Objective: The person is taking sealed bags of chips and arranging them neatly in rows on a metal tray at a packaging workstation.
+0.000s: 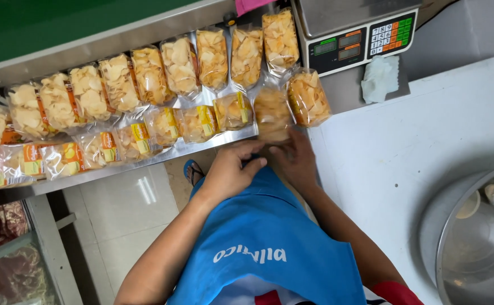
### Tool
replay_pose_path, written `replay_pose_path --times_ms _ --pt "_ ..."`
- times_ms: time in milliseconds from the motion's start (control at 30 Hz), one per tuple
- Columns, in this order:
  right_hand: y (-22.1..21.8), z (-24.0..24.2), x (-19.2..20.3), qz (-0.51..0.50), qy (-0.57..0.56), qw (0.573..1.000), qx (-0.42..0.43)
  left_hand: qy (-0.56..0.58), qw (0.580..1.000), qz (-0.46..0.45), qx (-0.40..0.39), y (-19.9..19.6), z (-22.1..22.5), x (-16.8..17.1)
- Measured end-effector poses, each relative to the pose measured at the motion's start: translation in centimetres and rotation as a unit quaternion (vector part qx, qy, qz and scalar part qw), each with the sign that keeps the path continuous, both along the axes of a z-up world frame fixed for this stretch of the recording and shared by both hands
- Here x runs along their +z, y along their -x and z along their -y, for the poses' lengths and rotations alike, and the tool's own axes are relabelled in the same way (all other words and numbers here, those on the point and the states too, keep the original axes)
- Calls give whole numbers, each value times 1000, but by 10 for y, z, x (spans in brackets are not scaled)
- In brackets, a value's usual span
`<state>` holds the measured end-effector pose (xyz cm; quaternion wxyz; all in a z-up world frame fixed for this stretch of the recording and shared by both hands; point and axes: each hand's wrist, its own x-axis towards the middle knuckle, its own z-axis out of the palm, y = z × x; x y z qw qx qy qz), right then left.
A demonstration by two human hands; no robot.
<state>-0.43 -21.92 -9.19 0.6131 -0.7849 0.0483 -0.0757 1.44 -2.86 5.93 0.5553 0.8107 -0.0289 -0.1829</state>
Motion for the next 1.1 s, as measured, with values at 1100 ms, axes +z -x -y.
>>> replay_pose_path --times_ms 1100 --pt "-41 42 1 -51 79 994 -60 -85 991 -71 -76 34 -25 -39"
